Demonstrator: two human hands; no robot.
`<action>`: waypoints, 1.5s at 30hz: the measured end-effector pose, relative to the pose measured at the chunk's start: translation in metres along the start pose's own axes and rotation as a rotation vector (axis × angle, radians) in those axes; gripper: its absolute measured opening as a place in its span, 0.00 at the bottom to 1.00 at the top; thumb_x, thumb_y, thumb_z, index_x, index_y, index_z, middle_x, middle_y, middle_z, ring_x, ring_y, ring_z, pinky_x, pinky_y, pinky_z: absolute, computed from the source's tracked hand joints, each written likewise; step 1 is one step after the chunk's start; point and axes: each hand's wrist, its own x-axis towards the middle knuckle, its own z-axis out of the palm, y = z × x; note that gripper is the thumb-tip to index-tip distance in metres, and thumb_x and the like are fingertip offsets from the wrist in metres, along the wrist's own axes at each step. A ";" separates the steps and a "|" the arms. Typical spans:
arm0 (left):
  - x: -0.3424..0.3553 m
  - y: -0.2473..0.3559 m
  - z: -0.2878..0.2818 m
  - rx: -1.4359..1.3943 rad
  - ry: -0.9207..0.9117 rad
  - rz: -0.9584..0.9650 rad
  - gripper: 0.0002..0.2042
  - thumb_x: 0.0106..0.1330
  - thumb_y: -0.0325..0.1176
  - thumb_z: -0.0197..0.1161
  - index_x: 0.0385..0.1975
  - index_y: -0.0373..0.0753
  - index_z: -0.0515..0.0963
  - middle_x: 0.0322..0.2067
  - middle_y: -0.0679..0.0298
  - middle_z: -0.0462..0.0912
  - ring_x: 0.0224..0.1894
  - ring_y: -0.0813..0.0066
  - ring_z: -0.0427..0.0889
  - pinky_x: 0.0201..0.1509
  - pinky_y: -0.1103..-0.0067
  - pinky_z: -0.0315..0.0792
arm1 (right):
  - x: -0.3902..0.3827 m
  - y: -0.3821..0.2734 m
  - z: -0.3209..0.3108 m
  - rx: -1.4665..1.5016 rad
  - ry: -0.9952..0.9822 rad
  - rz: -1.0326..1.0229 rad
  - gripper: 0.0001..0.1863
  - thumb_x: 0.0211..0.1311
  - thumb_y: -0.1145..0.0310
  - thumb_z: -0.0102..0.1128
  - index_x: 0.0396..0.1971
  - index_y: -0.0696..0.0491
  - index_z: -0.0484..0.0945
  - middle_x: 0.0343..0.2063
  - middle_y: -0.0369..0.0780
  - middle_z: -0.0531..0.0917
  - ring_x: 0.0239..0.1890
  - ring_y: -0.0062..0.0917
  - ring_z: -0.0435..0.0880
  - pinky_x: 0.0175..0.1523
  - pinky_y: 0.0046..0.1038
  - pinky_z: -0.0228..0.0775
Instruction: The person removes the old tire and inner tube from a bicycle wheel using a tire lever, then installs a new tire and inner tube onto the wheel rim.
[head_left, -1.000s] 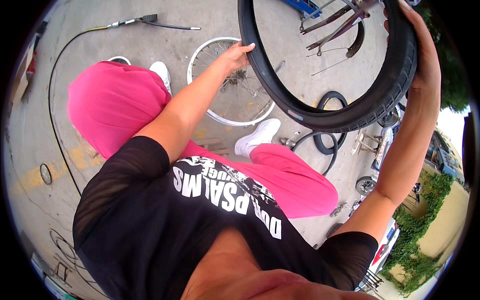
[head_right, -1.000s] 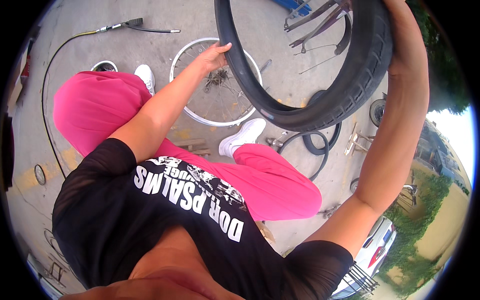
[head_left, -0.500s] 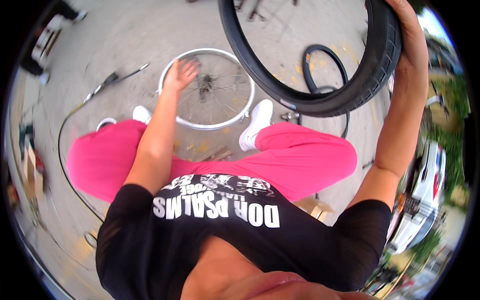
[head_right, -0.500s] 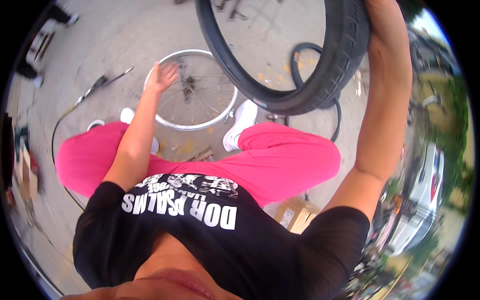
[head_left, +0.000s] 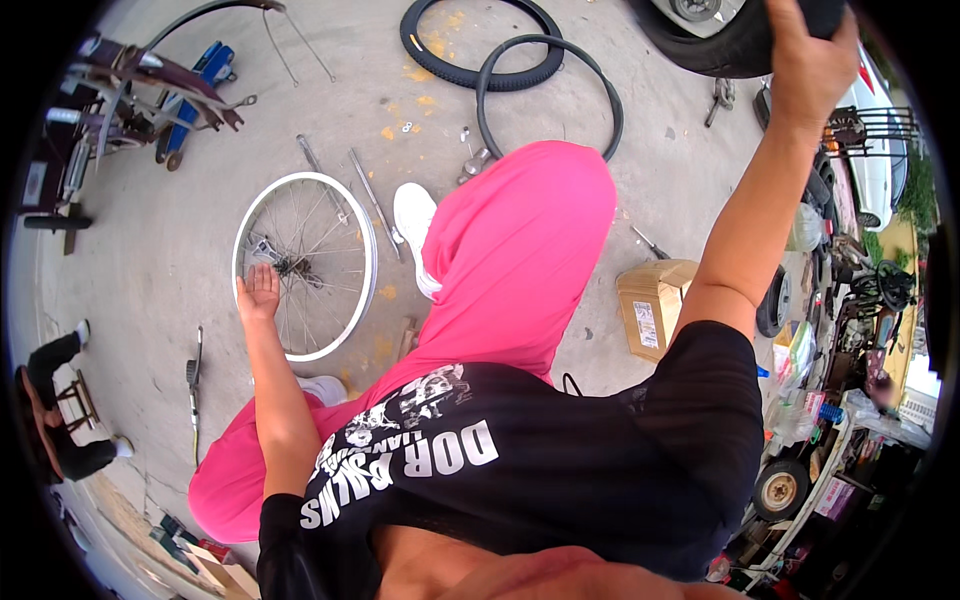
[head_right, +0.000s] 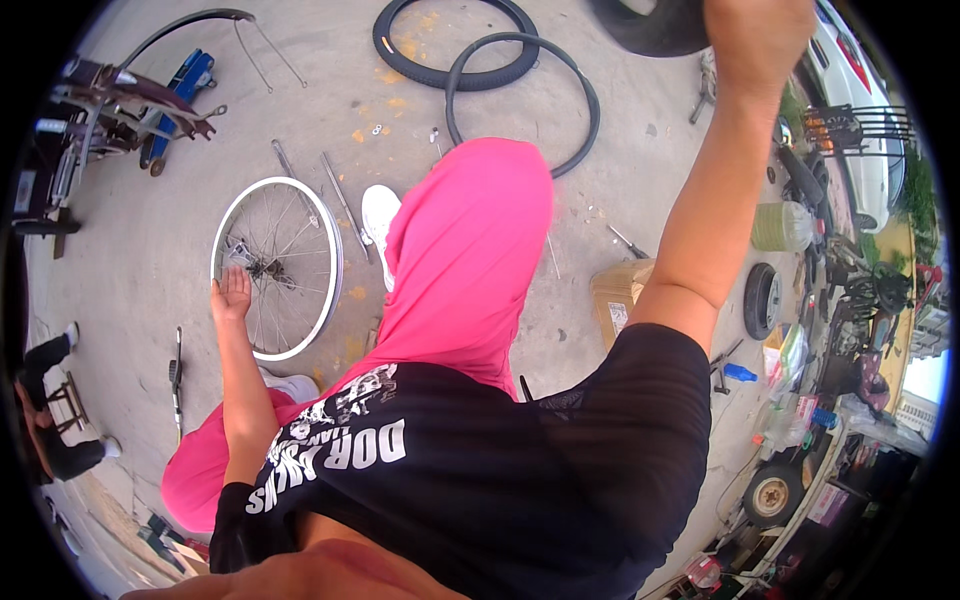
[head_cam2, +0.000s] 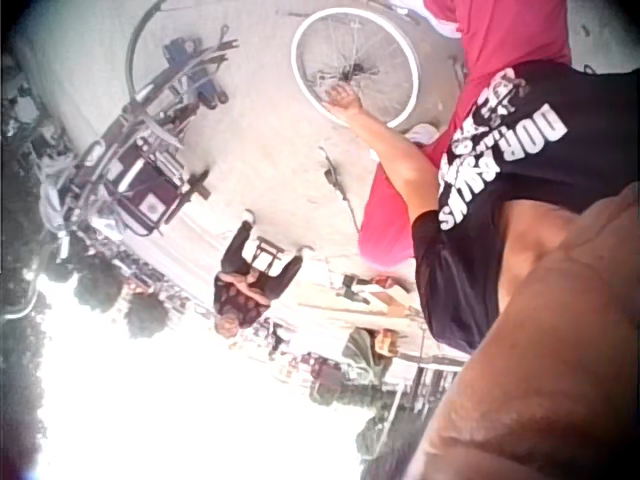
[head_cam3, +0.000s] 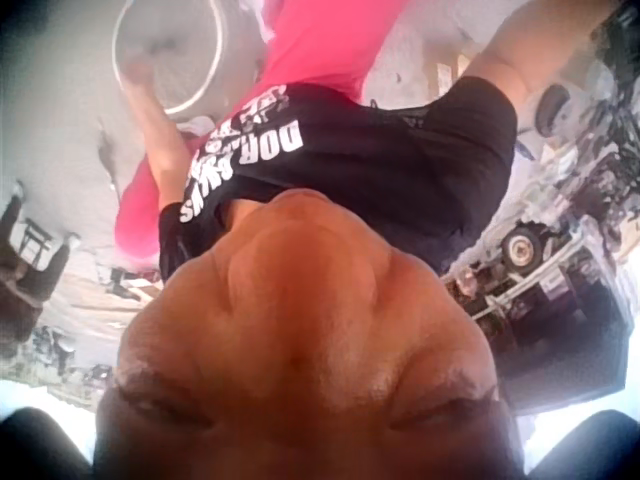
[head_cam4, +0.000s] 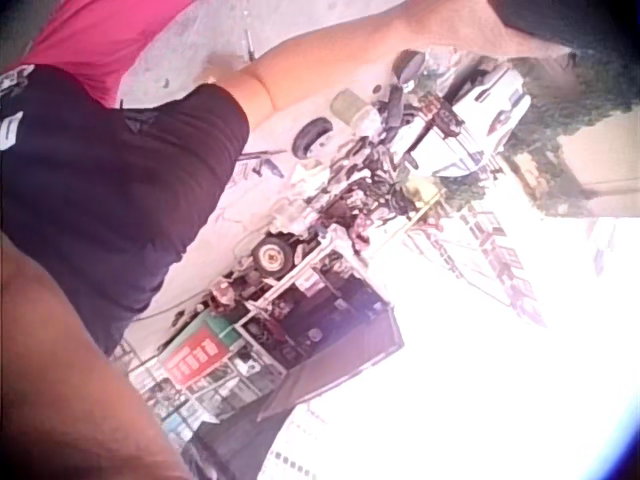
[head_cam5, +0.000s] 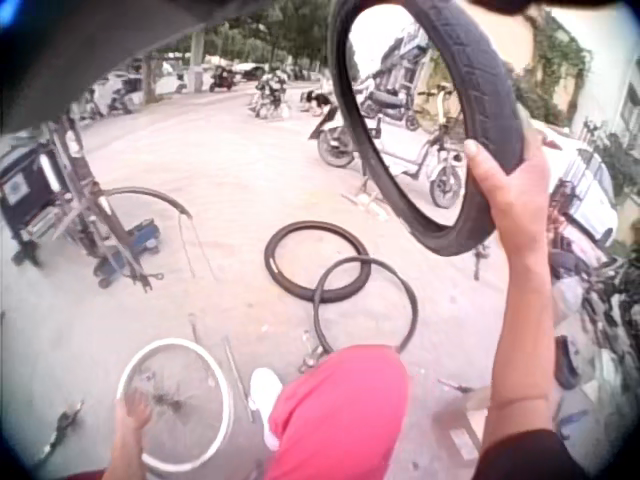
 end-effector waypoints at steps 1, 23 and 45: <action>-0.001 0.003 0.005 -0.013 0.038 0.021 0.24 0.72 0.49 0.41 0.56 0.35 0.65 0.52 0.55 0.74 0.55 0.58 0.74 0.59 0.61 0.69 | -0.016 0.018 -0.005 -0.100 -0.027 -0.045 0.31 0.48 0.68 0.67 0.54 0.59 0.70 0.40 0.41 0.80 0.40 0.22 0.78 0.48 0.25 0.69; -0.064 0.038 0.042 0.291 0.184 -0.006 0.18 0.71 0.41 0.46 0.50 0.35 0.71 0.50 0.56 0.76 0.55 0.61 0.74 0.60 0.66 0.69 | -0.344 0.190 0.341 -0.273 -0.762 0.050 0.23 0.59 0.66 0.52 0.54 0.58 0.68 0.53 0.45 0.72 0.59 0.37 0.67 0.62 0.41 0.59; -0.124 -0.061 0.043 1.161 -0.080 0.117 0.21 0.63 0.38 0.59 0.51 0.31 0.71 0.45 0.56 0.78 0.45 0.64 0.78 0.49 0.71 0.72 | -0.015 0.222 0.341 0.704 -0.648 0.912 0.18 0.53 0.56 0.68 0.34 0.56 0.79 0.21 0.35 0.78 0.23 0.25 0.77 0.29 0.30 0.70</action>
